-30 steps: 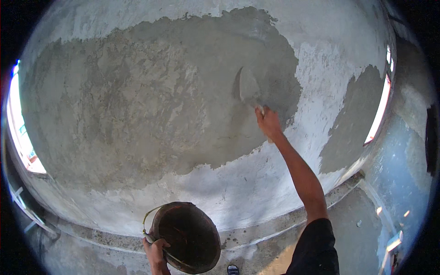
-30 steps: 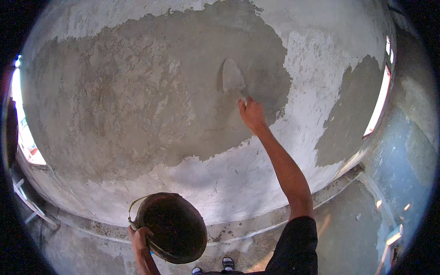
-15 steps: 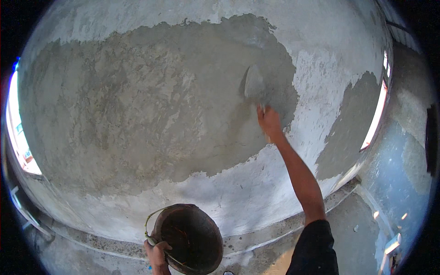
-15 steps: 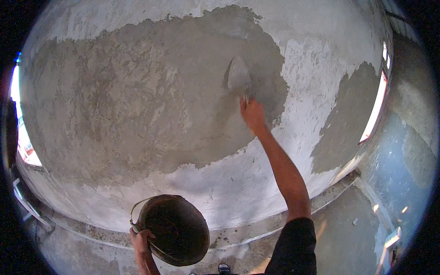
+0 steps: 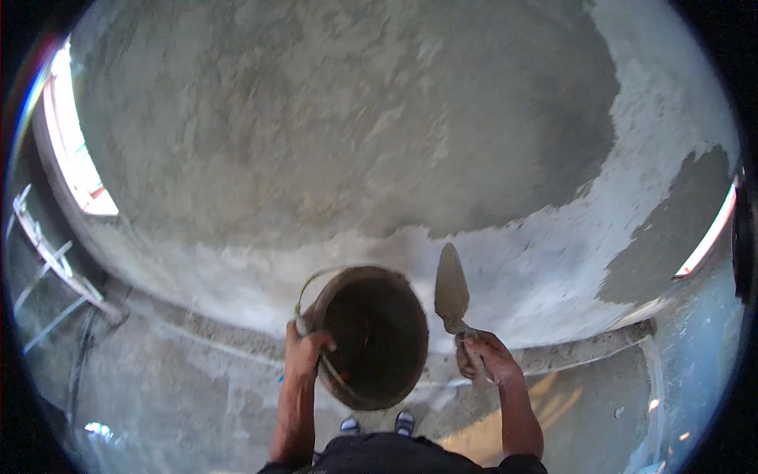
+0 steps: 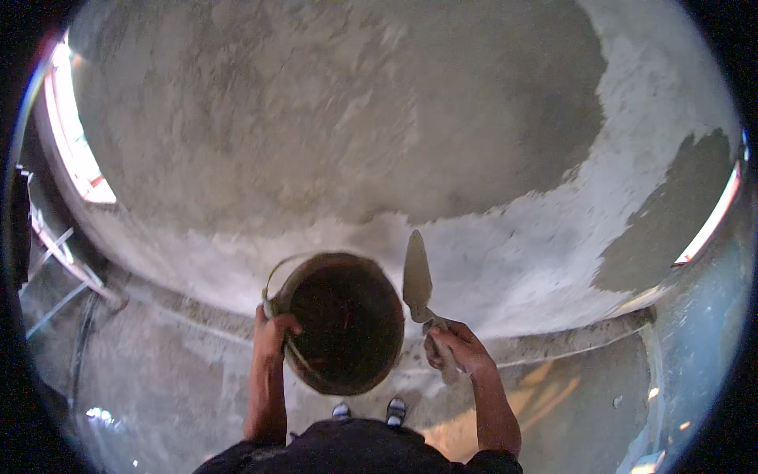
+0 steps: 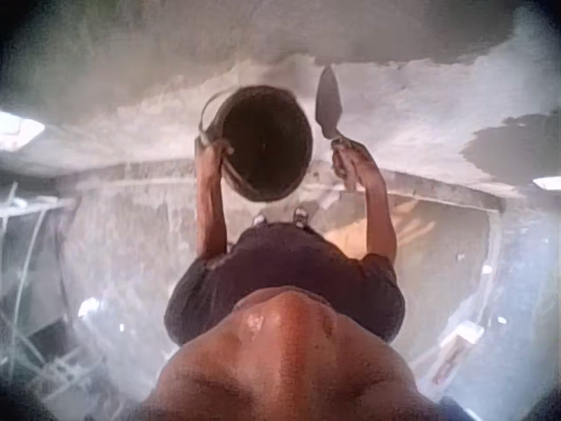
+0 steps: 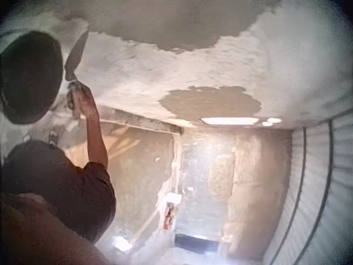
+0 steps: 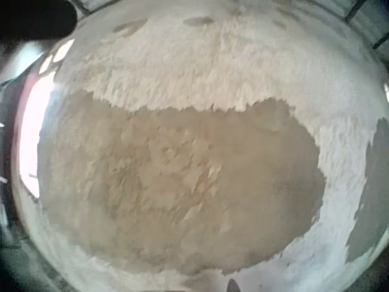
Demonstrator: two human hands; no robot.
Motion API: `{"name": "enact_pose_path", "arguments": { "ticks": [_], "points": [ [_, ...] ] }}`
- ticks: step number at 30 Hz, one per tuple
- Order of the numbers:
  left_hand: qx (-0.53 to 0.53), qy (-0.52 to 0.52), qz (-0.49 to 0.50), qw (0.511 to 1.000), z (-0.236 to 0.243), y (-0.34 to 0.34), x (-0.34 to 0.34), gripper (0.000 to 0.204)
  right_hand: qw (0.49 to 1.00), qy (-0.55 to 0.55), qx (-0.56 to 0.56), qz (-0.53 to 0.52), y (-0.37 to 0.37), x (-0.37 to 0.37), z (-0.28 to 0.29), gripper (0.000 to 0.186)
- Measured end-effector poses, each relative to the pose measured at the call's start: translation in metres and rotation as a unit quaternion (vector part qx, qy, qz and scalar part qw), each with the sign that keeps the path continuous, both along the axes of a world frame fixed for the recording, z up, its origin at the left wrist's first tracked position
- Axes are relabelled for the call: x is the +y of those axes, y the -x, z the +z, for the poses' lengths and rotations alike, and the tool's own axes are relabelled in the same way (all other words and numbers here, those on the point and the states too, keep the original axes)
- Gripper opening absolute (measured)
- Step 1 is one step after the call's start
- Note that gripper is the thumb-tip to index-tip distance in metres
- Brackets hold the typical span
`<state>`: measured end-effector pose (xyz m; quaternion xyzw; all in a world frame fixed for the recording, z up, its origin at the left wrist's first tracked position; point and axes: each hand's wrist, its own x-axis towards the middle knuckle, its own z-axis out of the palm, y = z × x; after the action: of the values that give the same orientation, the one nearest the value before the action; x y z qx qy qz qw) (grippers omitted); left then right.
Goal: The person plasters a wall by scooping cement mixture from a bucket with a trowel and applying and smoothing it onto the wall surface.
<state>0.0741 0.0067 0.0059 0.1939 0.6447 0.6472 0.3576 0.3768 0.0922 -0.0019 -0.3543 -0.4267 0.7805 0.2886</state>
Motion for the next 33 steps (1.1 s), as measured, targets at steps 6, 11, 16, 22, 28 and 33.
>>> {"name": "enact_pose_path", "arguments": {
  "ticks": [6, 11, 16, 22, 28, 33],
  "points": [
    [0.003, -0.052, -0.104, 0.993, 0.030, 0.015, 0.004, 0.053, 0.955, -0.104, -0.264, 0.082, 0.036, -0.030, -0.033, 0.022],
    [0.023, -0.006, -0.078, 0.997, 0.006, 0.041, -0.006, 0.059, 0.970, 0.213, -0.054, 0.108, 0.070, -0.050, -0.033, 0.018],
    [0.056, -0.092, -0.101, 0.989, 0.002, 0.053, -0.007, 0.041, 0.972, 0.140, -0.098, 0.161, 0.098, -0.051, -0.058, 0.038],
    [0.088, -0.081, -0.144, 0.982, 0.000, 0.055, -0.002, 0.048, 0.988, 0.064, -0.102, 0.095, 0.124, -0.053, -0.099, 0.047],
    [0.069, -0.047, -0.217, 0.973, 0.004, 0.051, 0.001, 0.068, 0.993, 0.055, -0.067, 0.080, 0.131, -0.051, -0.105, 0.042],
    [0.050, -0.093, -0.182, 0.978, 0.008, 0.037, 0.007, 0.062, 0.994, 0.029, -0.081, 0.060, 0.136, -0.046, -0.115, 0.037]
  ]
}}
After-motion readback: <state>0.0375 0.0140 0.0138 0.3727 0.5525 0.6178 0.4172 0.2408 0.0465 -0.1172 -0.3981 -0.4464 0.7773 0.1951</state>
